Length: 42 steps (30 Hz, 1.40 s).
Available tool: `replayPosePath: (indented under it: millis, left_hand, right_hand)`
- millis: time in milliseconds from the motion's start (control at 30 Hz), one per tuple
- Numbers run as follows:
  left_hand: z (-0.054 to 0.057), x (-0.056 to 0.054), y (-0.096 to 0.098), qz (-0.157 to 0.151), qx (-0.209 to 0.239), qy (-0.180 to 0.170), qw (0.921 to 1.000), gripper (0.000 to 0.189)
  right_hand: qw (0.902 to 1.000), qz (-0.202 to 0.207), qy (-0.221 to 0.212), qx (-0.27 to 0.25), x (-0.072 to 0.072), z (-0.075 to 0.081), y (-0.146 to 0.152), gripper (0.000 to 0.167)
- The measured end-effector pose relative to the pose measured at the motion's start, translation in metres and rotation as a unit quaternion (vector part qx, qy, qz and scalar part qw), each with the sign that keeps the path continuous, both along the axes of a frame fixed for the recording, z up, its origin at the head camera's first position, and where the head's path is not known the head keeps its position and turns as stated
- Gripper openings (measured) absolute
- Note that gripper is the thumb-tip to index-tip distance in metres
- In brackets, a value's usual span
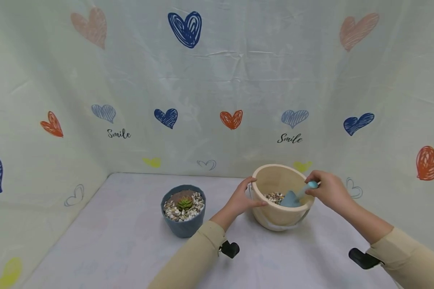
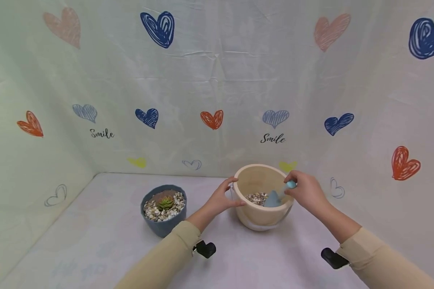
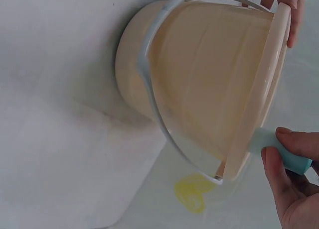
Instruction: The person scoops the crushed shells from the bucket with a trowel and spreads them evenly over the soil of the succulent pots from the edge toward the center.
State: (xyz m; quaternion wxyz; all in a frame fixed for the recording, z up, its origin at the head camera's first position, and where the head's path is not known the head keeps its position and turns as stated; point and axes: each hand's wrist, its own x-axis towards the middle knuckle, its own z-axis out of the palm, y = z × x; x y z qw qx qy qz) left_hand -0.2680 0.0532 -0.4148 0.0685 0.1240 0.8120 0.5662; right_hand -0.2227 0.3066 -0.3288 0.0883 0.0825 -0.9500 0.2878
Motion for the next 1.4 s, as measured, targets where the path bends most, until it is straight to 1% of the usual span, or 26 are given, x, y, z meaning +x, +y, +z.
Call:
replayPosePath:
  millis: [233, 367, 500, 733, 1033, 1233, 1400]
  left_hand:
    - [0.003, 0.000, 0.001, 0.010, 0.010, -0.018, 0.9997, 0.081]
    - [0.003, -0.001, 0.001, 0.010, 0.012, -0.022, 0.9996, 0.080]
    - [0.002, -0.002, 0.002, 0.010, 0.018, -0.028, 0.9994, 0.080]
    - [0.003, 0.000, 0.002, 0.014, 0.016, -0.033, 0.9992, 0.080]
    - [0.004, -0.002, 0.003, 0.019, 0.003, -0.030, 0.9994, 0.080]
    - [0.004, -0.001, 0.004, 0.020, -0.004, -0.034, 0.9992, 0.081]
    - [0.004, 0.000, 0.003, 0.019, -0.002, -0.035, 0.9992, 0.080]
  right_hand:
    - [0.9997, 0.020, -0.016, 0.006, -0.005, -0.003, -0.003, 0.017]
    - [0.9990, 0.028, -0.034, 0.001, -0.005, -0.006, -0.005, 0.018]
    - [0.9987, 0.030, -0.040, -0.007, -0.007, -0.009, -0.005, 0.019]
    - [0.9967, 0.034, -0.065, -0.036, -0.012, -0.015, -0.002, 0.022]
    - [0.9924, 0.035, -0.093, -0.073, -0.018, -0.017, 0.003, 0.022]
    - [0.9884, 0.026, -0.109, -0.103, -0.020, -0.018, 0.005, 0.025]
    - [0.9826, 0.014, -0.125, -0.137, -0.021, -0.020, 0.009, 0.029]
